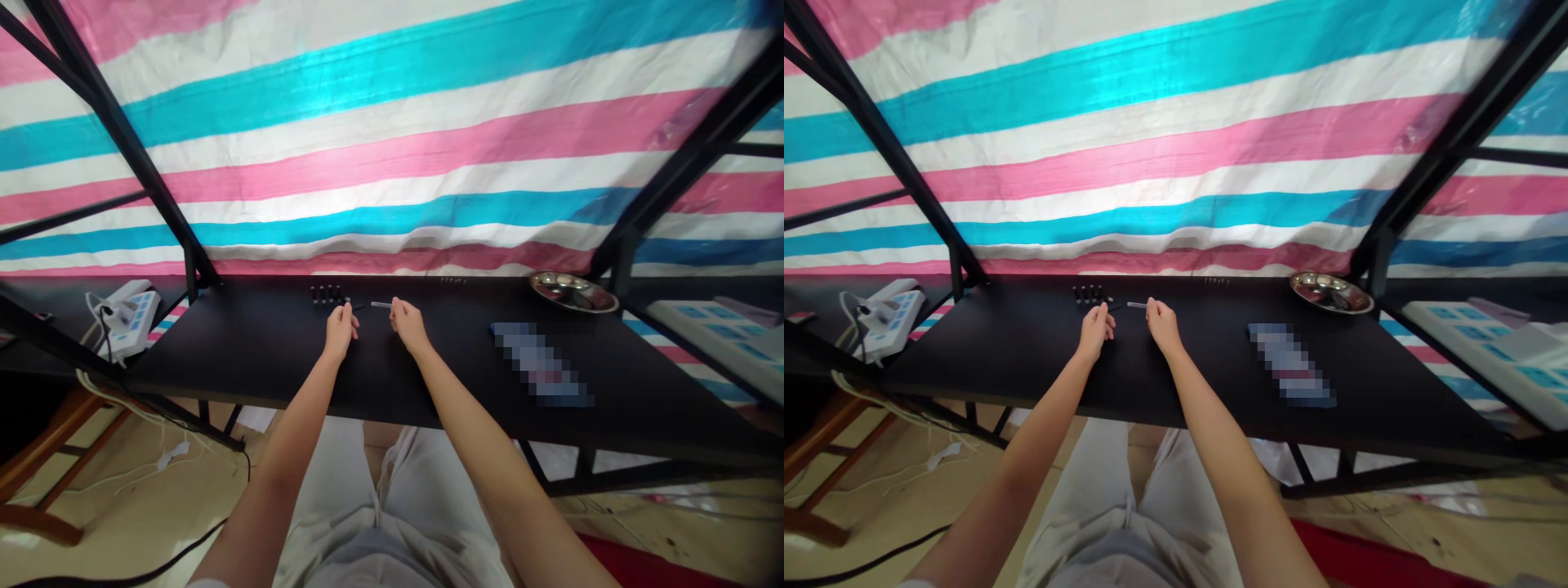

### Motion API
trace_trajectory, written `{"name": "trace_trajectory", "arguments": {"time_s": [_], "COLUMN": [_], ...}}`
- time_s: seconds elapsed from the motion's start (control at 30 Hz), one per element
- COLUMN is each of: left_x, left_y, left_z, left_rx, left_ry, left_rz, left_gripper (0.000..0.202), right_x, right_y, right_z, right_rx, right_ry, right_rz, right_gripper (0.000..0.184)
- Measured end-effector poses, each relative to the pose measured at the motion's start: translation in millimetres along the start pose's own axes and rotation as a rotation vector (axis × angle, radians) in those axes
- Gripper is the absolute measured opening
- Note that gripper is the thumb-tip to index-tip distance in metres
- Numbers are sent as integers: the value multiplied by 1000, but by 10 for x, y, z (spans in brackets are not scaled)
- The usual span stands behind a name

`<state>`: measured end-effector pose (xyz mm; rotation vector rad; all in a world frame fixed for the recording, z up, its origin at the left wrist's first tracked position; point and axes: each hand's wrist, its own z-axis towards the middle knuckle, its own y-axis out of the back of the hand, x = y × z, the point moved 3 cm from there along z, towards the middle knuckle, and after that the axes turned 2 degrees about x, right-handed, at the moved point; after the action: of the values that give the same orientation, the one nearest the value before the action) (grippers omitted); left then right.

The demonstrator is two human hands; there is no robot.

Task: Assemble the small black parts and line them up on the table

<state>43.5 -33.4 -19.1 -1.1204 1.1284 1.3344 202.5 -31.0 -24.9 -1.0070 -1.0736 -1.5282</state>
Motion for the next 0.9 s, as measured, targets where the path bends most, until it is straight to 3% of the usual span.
{"name": "trace_trajectory", "arguments": {"time_s": [0.1, 0.27, 0.5, 0.77, 0.9], "left_x": [-6, 4, -20, -16, -1], "left_y": [-30, -105, -56, -59, -72], "left_z": [-12, -47, -26, -26, -34], "left_rx": [56, 229, 167, 175, 213], "left_ry": [-5, 19, 19, 14, -20], "left_rz": [8, 24, -52, -42, 27], "left_gripper": [31, 31, 34, 30, 28], "right_x": [38, 94, 67, 115, 121], "right_y": [48, -21, -127, -104, -98], "right_z": [3, -4, -54, -59, -68], "right_rx": [-106, 2, 246, 237, 340], "right_ry": [-3, 135, 65, 86, 50], "right_rz": [18, -60, -33, -68, -71], "right_gripper": [47, 42, 35, 31, 29]}}
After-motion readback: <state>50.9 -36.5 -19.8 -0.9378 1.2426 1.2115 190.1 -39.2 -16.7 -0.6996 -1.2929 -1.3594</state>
